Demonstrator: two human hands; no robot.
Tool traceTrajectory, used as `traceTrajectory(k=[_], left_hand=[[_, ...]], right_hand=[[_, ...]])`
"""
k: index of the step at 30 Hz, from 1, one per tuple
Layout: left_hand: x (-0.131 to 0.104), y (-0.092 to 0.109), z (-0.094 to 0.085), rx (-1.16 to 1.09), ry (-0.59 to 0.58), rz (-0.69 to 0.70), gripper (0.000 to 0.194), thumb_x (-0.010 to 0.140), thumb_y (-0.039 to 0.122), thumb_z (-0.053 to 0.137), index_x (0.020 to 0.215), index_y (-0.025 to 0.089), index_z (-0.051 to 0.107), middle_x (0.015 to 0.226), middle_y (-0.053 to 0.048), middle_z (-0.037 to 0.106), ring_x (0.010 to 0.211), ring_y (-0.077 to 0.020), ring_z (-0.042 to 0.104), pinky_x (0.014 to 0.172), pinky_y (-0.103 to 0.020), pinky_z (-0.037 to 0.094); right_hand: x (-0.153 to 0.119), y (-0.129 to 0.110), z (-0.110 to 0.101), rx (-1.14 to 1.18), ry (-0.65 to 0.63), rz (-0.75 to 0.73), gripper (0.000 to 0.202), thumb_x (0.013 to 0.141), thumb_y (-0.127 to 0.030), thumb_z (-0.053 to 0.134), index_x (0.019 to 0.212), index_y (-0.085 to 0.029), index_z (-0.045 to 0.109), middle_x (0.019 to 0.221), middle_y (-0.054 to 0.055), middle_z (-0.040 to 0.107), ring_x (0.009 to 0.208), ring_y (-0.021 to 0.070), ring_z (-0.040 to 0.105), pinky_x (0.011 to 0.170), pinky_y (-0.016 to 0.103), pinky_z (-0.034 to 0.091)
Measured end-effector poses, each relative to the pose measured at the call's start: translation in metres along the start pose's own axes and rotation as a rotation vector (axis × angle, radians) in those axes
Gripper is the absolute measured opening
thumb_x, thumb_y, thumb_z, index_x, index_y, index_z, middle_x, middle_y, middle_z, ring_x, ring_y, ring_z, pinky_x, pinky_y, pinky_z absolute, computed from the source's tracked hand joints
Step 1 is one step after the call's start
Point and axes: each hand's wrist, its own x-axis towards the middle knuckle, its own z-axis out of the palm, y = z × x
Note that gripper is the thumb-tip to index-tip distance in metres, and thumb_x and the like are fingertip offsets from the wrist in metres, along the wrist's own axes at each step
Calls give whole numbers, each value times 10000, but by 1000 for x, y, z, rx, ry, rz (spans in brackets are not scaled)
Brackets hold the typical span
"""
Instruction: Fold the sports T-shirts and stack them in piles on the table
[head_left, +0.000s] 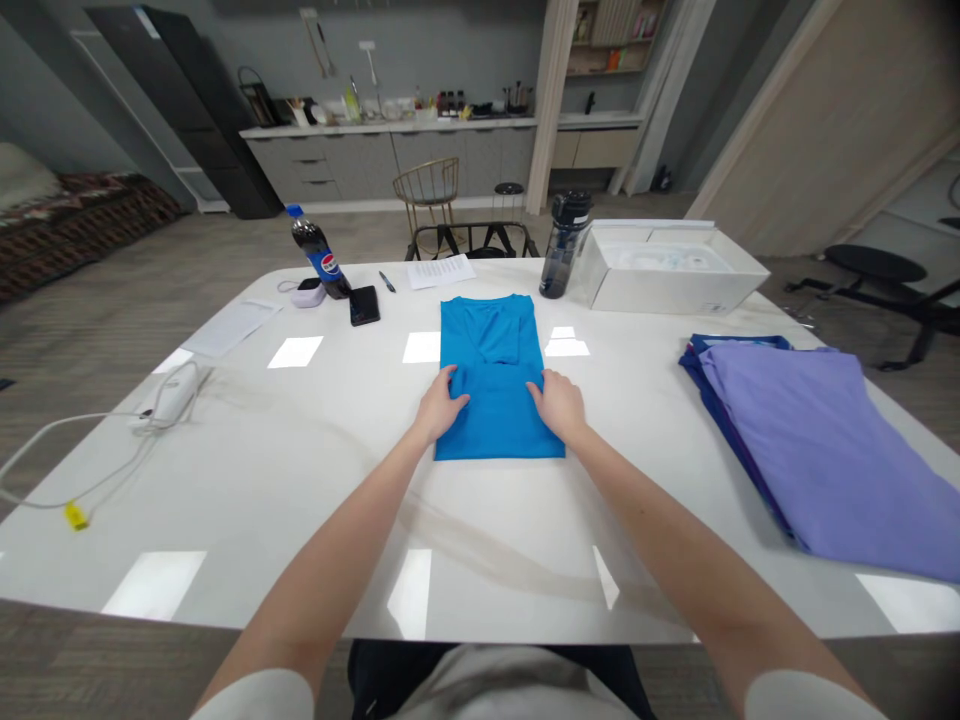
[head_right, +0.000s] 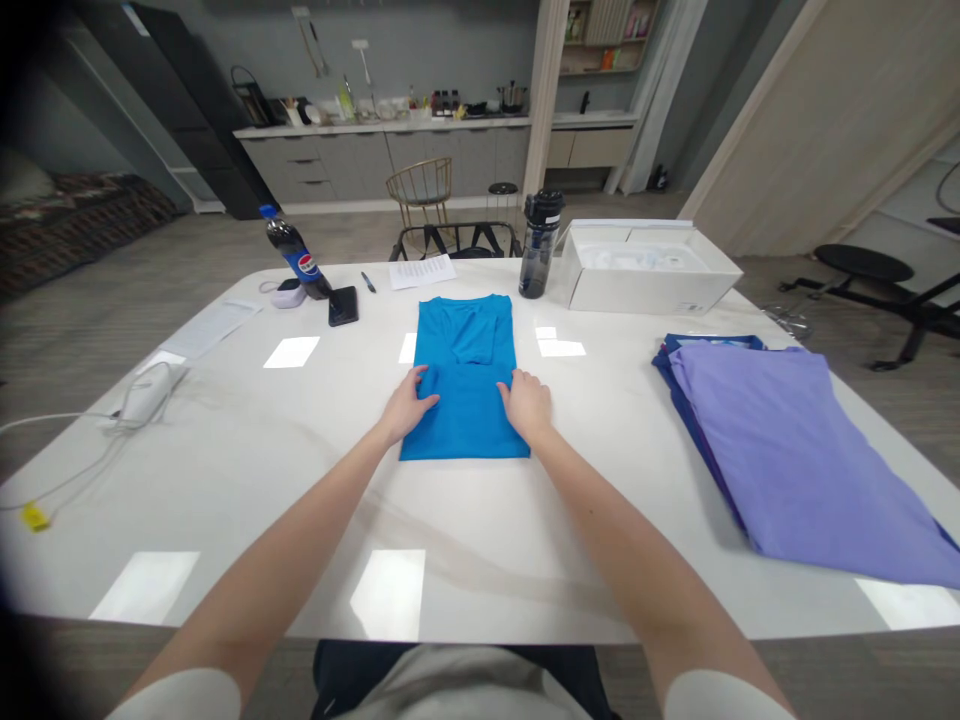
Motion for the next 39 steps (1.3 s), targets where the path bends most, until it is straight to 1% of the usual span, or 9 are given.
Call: traceTrajectory(k=[6,11,14,17,20,25,32,35,39], left_hand=[[-41,-3,-4,-49,-62,14,752,855,326,731,1529,245,408,1483,-139,540,1323,-310,555,1104,-486,446],[-86,-2,-6,-77,-111,42,769,844,269,722,1539,253,394,1508,-131,512,1362,-307,517,1117,-491,436],[-112,1,-8,-77,-154,62,749,838,254,715,1527,282,421,1465,-113,551,1257,-285,591,1050,-463,489],[-116,3,-11,-76,-147,2,707,868,359,701,1519,289,433,1301,-100,651,1014,-244,680,874,-402,553],[-93,3,-13,-72,-52,-82,708,846,478,718,1472,250,478,1109,-82,706,845,-214,686,760,-350,542],[-57,2,-8,-140,10,-40,442,830,434,713,1217,231,645,901,-12,673,760,-169,646,694,-282,501],[-49,26,-24,-438,10,198,336,937,387,636,1240,247,608,1043,-26,626,847,-133,620,756,-256,516],[-8,58,-41,-478,26,302,321,907,367,682,1200,246,630,1050,-29,610,865,-137,605,737,-242,513],[81,91,-51,-645,54,365,390,875,315,716,1243,247,608,976,-26,616,836,-148,622,729,-254,523]], right_hand=[[-33,4,-7,-40,-39,-45,372,1069,-445,377,1175,-168,602,985,178,740,919,297,697,765,372,473],[-68,12,-23,22,-187,-29,367,1051,-470,426,1220,-198,604,960,149,768,840,289,726,651,336,453],[-92,20,-30,128,-254,-43,345,1015,-502,496,1165,-222,631,962,124,770,812,280,726,594,315,434],[-103,24,-33,234,-232,-21,392,974,-600,523,1096,-250,651,866,69,757,731,251,706,554,297,408],[-96,24,-32,282,-143,47,436,951,-654,517,1003,-252,677,772,44,725,693,240,680,547,299,392],[-80,24,-27,380,-71,61,277,966,-495,538,928,-255,670,749,24,687,686,225,641,593,310,415],[-83,29,-56,734,77,-31,307,995,-519,517,972,-242,647,786,24,645,700,205,575,663,335,470],[-47,22,-84,823,217,-21,296,965,-522,581,959,-235,654,803,18,652,702,186,571,662,315,482],[42,15,-100,899,384,-55,319,957,-524,584,1020,-220,654,870,26,670,753,182,596,676,301,491]])
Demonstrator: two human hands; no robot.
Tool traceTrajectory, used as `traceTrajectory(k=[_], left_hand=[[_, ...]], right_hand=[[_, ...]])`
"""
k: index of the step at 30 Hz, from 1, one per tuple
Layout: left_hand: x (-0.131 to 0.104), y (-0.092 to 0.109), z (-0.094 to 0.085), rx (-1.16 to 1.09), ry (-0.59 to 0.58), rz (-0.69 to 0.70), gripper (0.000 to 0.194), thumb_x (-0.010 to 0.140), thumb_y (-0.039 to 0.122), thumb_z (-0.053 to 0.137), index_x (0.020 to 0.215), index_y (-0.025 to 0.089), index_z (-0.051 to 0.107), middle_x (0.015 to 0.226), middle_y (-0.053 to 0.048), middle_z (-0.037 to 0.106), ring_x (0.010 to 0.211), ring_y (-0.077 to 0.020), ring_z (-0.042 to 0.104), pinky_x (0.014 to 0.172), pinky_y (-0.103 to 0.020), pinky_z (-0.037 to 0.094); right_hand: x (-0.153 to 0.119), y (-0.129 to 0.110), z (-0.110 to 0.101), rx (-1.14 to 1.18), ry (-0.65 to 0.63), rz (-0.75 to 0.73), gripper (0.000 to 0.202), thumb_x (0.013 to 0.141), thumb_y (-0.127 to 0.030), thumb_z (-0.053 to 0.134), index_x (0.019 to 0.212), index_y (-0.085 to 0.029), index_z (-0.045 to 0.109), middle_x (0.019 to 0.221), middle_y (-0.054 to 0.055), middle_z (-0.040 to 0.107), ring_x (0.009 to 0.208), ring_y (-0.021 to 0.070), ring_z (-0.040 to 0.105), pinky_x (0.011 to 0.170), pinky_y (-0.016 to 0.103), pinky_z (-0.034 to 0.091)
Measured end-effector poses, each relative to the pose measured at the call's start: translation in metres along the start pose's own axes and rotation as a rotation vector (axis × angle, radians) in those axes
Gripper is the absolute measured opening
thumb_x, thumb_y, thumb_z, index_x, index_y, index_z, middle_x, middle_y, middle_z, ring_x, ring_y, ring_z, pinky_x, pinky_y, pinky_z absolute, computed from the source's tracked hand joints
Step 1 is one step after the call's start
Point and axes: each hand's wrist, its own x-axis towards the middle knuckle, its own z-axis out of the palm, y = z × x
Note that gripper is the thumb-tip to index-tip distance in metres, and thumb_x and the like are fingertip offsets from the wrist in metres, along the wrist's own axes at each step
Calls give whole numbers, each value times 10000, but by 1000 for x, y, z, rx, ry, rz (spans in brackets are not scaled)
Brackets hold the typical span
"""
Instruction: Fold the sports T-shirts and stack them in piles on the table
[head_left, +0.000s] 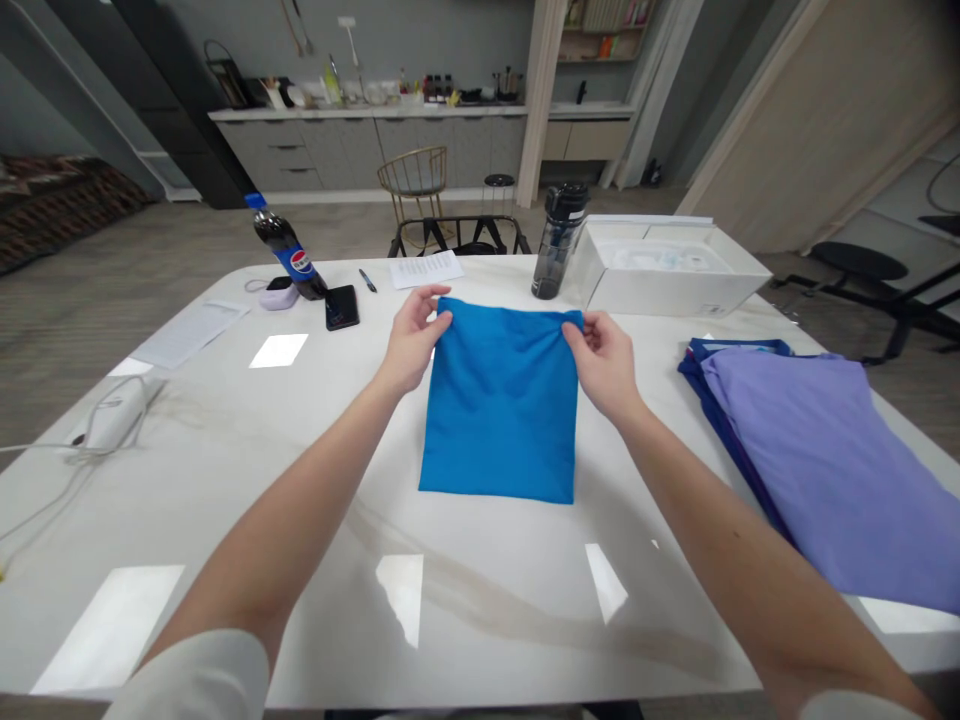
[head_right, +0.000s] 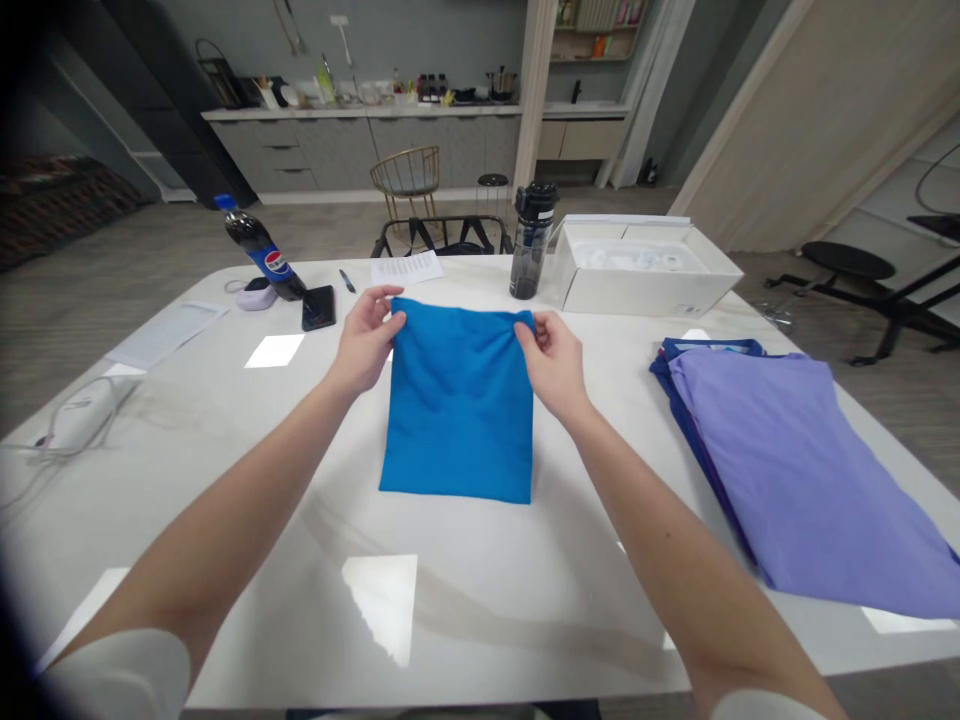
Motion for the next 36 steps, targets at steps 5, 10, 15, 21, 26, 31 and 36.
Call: traceTrajectory(k=[5,10,15,21,26,31,36], left_hand=[[65,-74,3,62,190,-282,391,871,188,633,1258,198,583,878,-17,624,720,-137,605,691,-259,514],[68,-137,-2,421,295,-439,313,801,121,662,1111,158,645,968,-53,671,780,-155,621,747,-278,503],[83,-137,-2,606,238,-230,352,890,176,589,1241,193,603,1107,-72,693,974,-200,667,893,-334,534],[33,-108,32,974,-48,142,457,970,181,466,1421,144,525,1503,-180,499,1420,-293,457,1202,-491,354],[-57,-88,49,1187,-392,73,517,1072,384,301,1539,218,448,1649,-117,361,1525,-309,325,1235,-545,295],[-102,-82,31,1305,-477,65,564,1071,483,271,1597,307,368,1676,-43,316,1562,-264,253,1285,-536,172],[-111,-77,21,1338,-482,68,595,1063,530,252,1598,299,372,1682,-44,296,1568,-266,235,1281,-532,181]], right_hand=[[61,62,48,-278,11,228,262,959,-415,571,1013,-184,683,815,39,684,802,218,631,765,323,485],[58,107,76,-535,-174,432,194,952,-335,580,1010,-203,710,984,95,742,961,256,667,827,328,472],[66,113,81,-578,-105,355,289,1023,-370,449,1133,-208,662,1030,108,724,990,282,659,842,375,483],[38,85,88,-734,-98,123,459,993,-290,491,1431,-154,503,1431,218,528,1283,370,508,1021,531,419],[-42,58,91,-692,-449,-98,490,1067,-375,328,1512,-238,479,1618,97,412,1479,314,347,1196,576,260],[-78,62,81,-791,-565,-111,577,1076,-496,278,1602,-279,374,1677,29,307,1553,296,225,1252,592,128],[-76,58,74,-833,-587,-102,585,1078,-519,252,1616,-309,342,1691,19,263,1561,291,210,1250,595,140]])
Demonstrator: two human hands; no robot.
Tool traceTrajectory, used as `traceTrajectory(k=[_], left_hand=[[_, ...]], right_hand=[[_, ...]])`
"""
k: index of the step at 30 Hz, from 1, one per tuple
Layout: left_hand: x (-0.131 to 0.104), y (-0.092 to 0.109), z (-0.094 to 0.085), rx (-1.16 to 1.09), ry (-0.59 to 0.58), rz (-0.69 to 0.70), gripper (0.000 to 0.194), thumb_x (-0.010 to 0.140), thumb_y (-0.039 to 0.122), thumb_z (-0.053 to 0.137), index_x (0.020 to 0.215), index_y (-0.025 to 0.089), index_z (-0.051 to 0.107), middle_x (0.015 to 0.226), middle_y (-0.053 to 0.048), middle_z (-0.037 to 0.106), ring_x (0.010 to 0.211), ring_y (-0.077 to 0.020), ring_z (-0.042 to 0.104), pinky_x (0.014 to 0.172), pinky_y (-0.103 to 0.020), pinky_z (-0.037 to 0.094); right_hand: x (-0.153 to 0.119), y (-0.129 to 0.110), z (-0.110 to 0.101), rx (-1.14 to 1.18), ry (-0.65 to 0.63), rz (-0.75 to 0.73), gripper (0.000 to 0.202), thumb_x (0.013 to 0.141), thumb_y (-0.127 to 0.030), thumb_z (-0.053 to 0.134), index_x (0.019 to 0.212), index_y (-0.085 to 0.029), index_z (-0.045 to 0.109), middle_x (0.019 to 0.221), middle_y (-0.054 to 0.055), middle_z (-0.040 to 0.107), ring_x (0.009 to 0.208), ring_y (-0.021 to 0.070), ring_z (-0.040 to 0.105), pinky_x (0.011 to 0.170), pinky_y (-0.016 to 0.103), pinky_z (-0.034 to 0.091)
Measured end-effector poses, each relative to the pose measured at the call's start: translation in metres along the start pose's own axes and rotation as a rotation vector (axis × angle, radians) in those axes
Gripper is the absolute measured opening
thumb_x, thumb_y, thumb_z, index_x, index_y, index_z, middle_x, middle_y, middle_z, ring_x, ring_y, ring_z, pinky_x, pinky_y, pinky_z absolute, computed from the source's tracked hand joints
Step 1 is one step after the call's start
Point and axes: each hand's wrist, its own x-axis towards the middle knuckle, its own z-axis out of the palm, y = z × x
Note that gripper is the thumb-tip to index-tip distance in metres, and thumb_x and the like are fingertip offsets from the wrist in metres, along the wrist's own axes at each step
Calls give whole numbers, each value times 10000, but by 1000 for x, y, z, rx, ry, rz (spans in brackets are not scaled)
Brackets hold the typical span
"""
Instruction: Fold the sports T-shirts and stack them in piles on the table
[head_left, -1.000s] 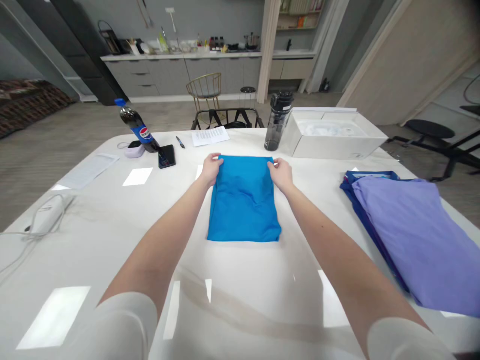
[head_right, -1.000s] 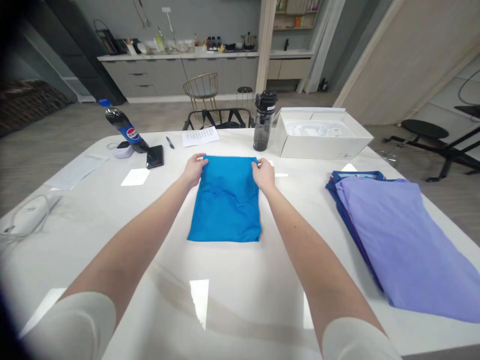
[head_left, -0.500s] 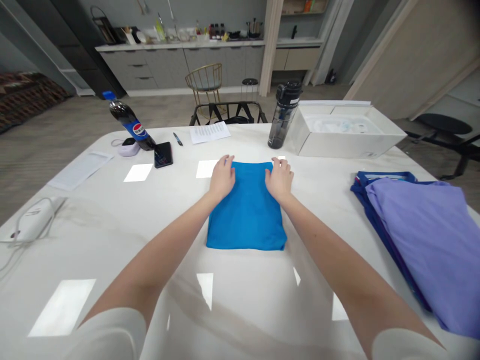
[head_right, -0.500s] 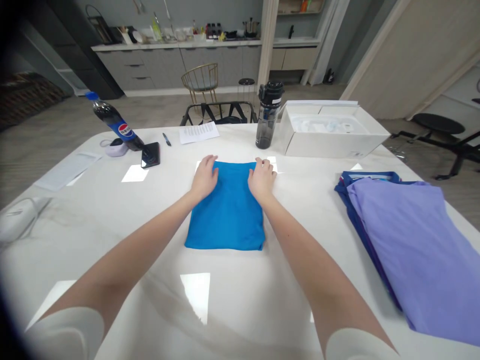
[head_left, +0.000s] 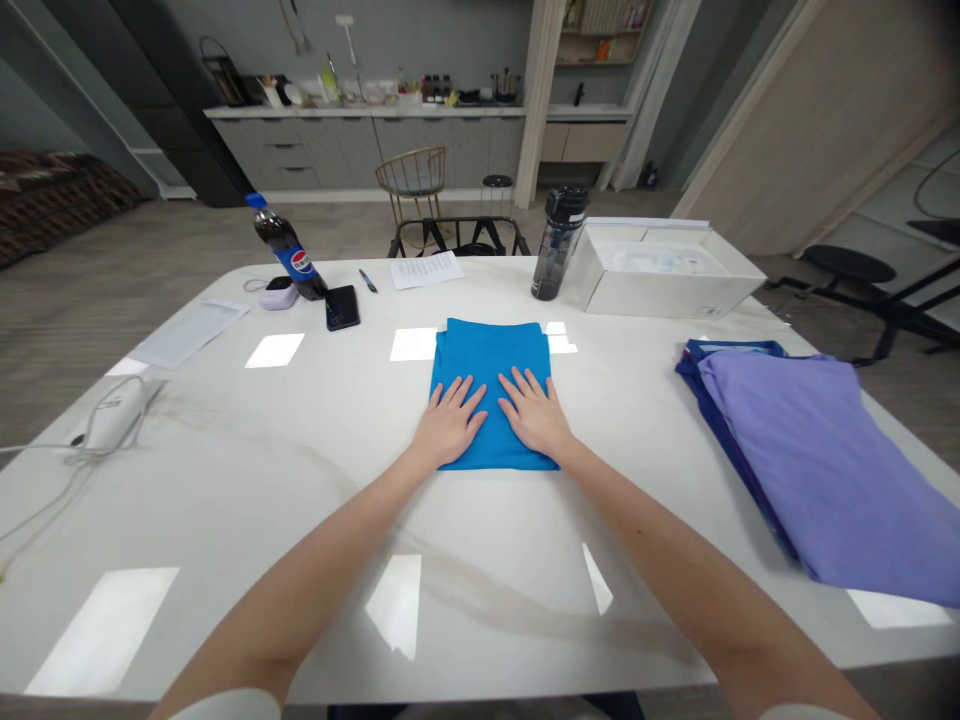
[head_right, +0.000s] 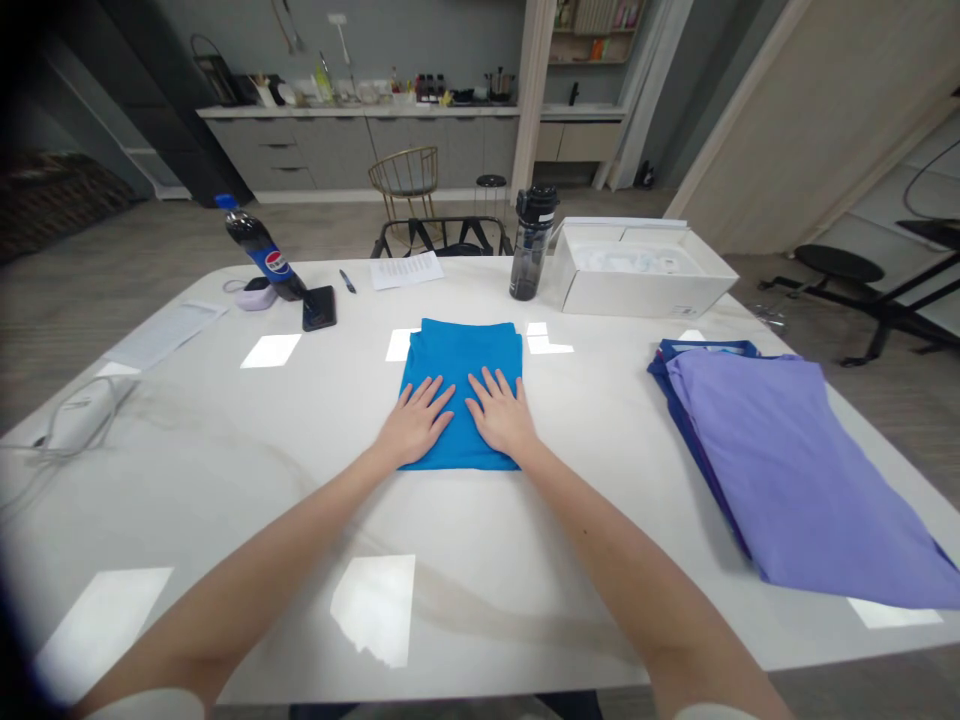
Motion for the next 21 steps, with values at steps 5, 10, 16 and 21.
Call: traceTrajectory(k=[5,10,16,21], left_hand=[[-23,7,1,-8,10,-7,618,1055,545,271,1603,277,366,1685,-64,283,1568,-286,229,1282,-535,172],[-51,12,3,-49,2,-14,658,1041,576,310,1617,260,335,1694,-86,247,1576,-304,194,1281,-547,161],[-80,4,-18,-131,-90,75,639,986,493,482,1578,262,407,1677,-78,310,1552,-297,271,1271,-531,200],[-104,-1,-35,-41,11,37,389,922,171,489,1249,250,685,1300,-76,677,1233,-238,600,1247,-482,257]], right_hand=[[-33,-7,-6,-28,-49,-23,588,1078,-535,201,1624,-346,305,1703,12,220,1569,299,179,1224,661,136],[-74,-10,-6,-36,-110,-67,640,1056,-600,222,1644,-347,236,1714,6,173,1579,307,131,1227,664,119],[-107,-5,-18,45,-148,-57,649,1047,-600,283,1636,-325,276,1710,35,210,1575,316,142,1227,646,133],[-136,2,-25,150,58,-75,404,995,-387,525,1369,-284,635,1491,107,545,1369,303,477,1152,555,308]])
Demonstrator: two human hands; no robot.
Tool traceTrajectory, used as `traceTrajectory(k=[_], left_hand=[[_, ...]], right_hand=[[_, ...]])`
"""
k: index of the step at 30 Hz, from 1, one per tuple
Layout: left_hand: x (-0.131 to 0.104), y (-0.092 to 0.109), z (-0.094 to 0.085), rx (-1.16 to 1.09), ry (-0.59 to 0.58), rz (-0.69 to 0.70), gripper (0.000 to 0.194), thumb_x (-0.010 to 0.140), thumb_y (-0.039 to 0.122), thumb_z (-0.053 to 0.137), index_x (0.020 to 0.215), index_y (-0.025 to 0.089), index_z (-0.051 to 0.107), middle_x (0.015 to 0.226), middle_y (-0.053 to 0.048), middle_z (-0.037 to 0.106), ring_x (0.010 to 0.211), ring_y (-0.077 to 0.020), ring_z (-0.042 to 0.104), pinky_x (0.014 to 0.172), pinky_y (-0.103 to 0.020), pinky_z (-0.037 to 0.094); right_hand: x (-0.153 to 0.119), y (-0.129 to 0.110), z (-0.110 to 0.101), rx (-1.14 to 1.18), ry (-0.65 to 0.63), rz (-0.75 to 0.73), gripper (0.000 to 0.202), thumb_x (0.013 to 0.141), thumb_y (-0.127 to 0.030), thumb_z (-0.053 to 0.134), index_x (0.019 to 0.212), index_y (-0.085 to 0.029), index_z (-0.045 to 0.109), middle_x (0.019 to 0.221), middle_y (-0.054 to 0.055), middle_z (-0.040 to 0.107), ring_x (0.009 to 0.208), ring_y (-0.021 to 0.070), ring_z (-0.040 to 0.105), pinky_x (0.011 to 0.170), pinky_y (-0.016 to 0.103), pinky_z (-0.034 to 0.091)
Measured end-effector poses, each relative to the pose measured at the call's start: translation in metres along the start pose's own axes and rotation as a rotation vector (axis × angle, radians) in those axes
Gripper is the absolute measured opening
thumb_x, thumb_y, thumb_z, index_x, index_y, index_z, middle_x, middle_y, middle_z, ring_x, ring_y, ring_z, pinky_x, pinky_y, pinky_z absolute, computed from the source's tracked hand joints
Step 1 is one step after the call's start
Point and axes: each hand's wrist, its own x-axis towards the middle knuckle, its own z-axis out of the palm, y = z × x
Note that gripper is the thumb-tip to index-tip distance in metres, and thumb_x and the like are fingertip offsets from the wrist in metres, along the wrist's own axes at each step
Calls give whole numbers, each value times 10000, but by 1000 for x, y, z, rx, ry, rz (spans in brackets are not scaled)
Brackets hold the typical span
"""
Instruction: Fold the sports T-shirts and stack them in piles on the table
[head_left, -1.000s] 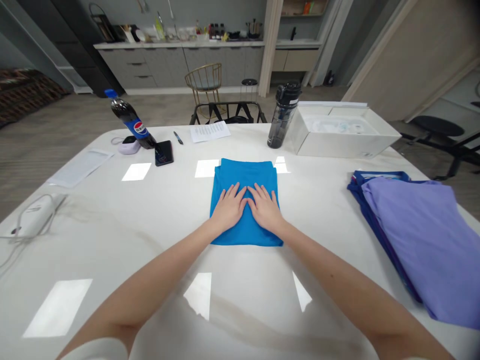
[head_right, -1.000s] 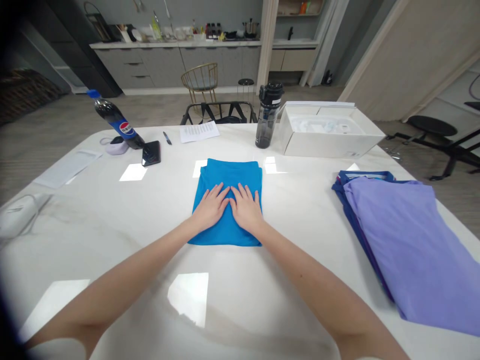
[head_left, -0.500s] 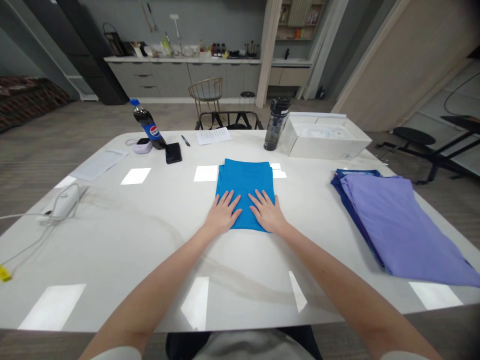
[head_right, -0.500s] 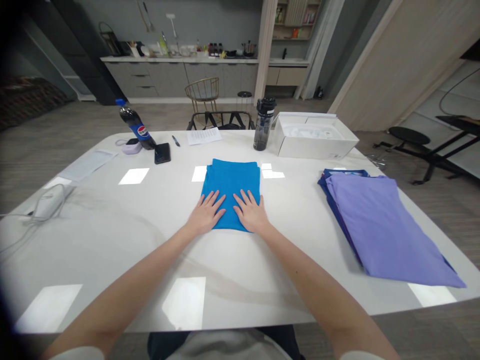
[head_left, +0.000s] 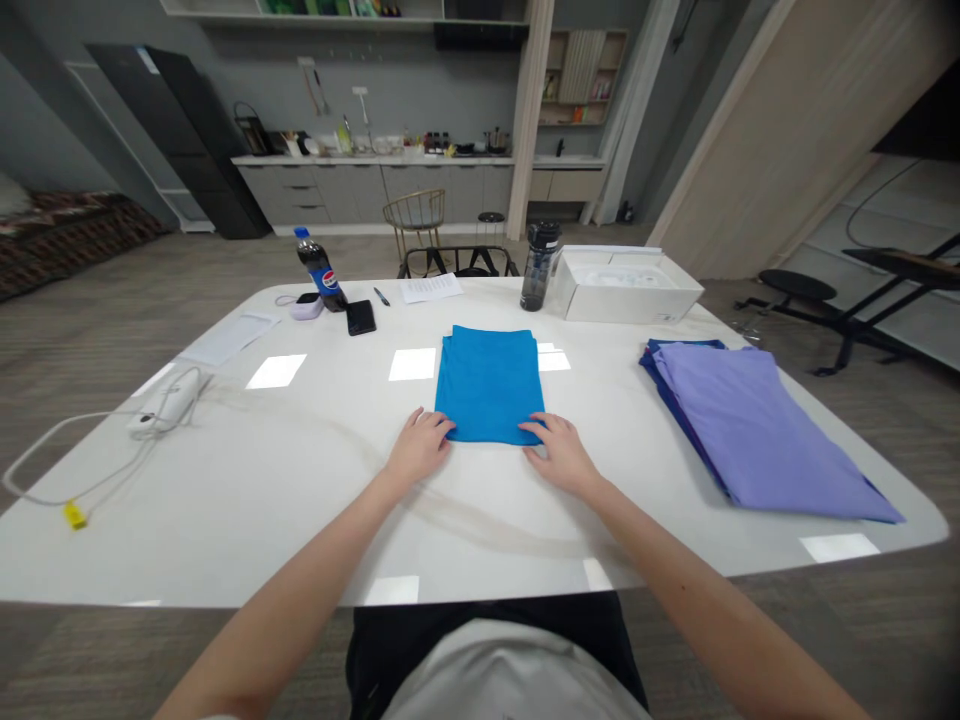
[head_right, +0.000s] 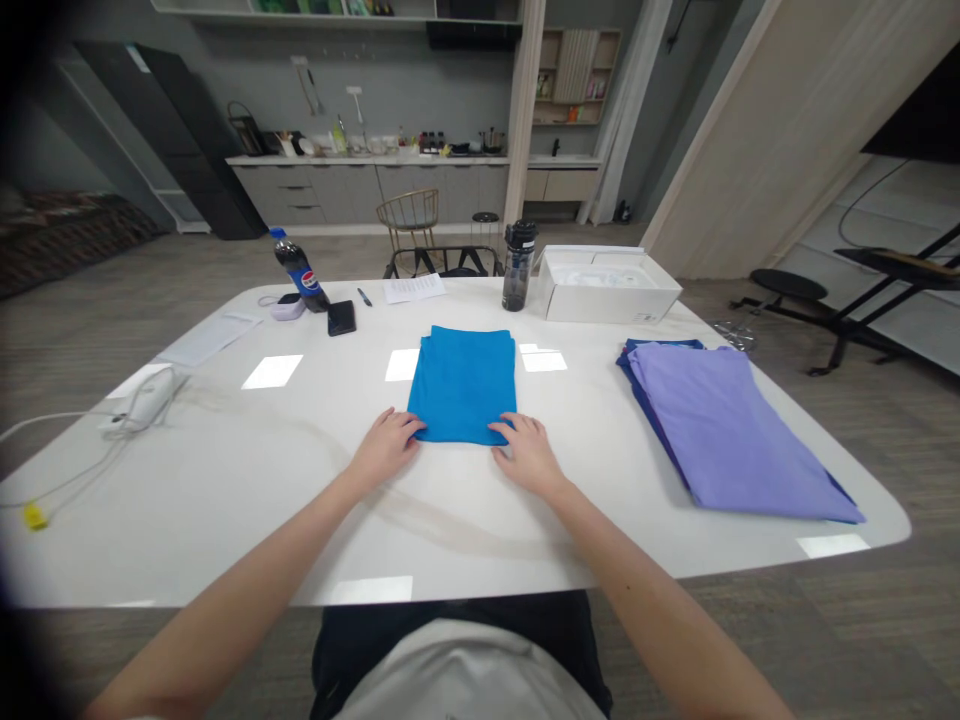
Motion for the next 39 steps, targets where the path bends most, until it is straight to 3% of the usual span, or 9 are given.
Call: traceTrajectory(k=[5,9,13,18,20,26,31,35,39], left_hand=[[-1,9,-4,38,-45,-48,308,917,118,462,1089,206,703,1104,-111,707,1092,-275,635,999,-414,479],[-24,25,-19,-2,-160,-17,294,852,92,491,986,215,722,1015,-93,734,987,-268,683,901,-376,497],[-75,45,-38,-130,-359,16,282,767,98,530,881,265,726,902,-33,754,861,-254,706,784,-346,492],[-105,57,-53,-345,-450,-1,257,851,209,512,970,313,715,894,3,742,833,-236,696,696,-319,479],[-92,52,-56,-391,-405,-31,219,910,300,504,988,307,709,910,2,744,832,-231,694,700,-319,489],[10,20,-44,-261,-49,-152,287,930,213,492,1161,247,659,1258,-73,687,1140,-246,650,971,-368,486],[92,3,-22,-79,16,-418,472,950,458,565,1330,179,556,1364,-192,614,1268,-369,563,1052,-549,405],[129,-9,-10,-60,-202,-541,451,862,501,688,1168,176,630,1254,-191,688,1240,-386,586,1038,-547,401],[145,-16,-9,-173,-328,-599,380,785,445,770,1040,184,660,1157,-155,740,1125,-344,665,1000,-502,427]], right_hand=[[-4,-4,-8,29,21,81,243,994,-237,501,1105,-234,717,1166,92,692,1106,256,605,966,432,445],[-21,-10,-29,195,-256,-6,205,904,-167,574,1008,-213,745,1033,53,723,935,200,652,848,310,477],[-62,-22,-55,300,-585,-11,181,818,-198,655,936,-235,788,923,29,749,812,196,656,708,276,458],[-84,-34,-70,444,-743,-31,177,847,-329,672,920,-230,799,901,33,761,799,194,654,692,274,448],[-70,-28,-66,513,-654,12,244,884,-410,636,893,-214,782,854,35,750,757,191,646,670,277,453],[22,23,-31,249,138,408,407,914,-484,587,1191,-199,677,1073,95,703,976,248,660,845,346,490],[80,55,-18,87,17,584,723,795,-702,677,1310,-201,592,1333,179,600,1229,370,568,961,507,461],[99,59,-19,78,-154,610,608,763,-698,717,1117,-205,685,1245,154,674,1195,382,585,975,551,431],[99,54,-19,132,-169,604,402,813,-576,729,1037,-242,730,1102,87,735,1111,331,628,983,531,408]])
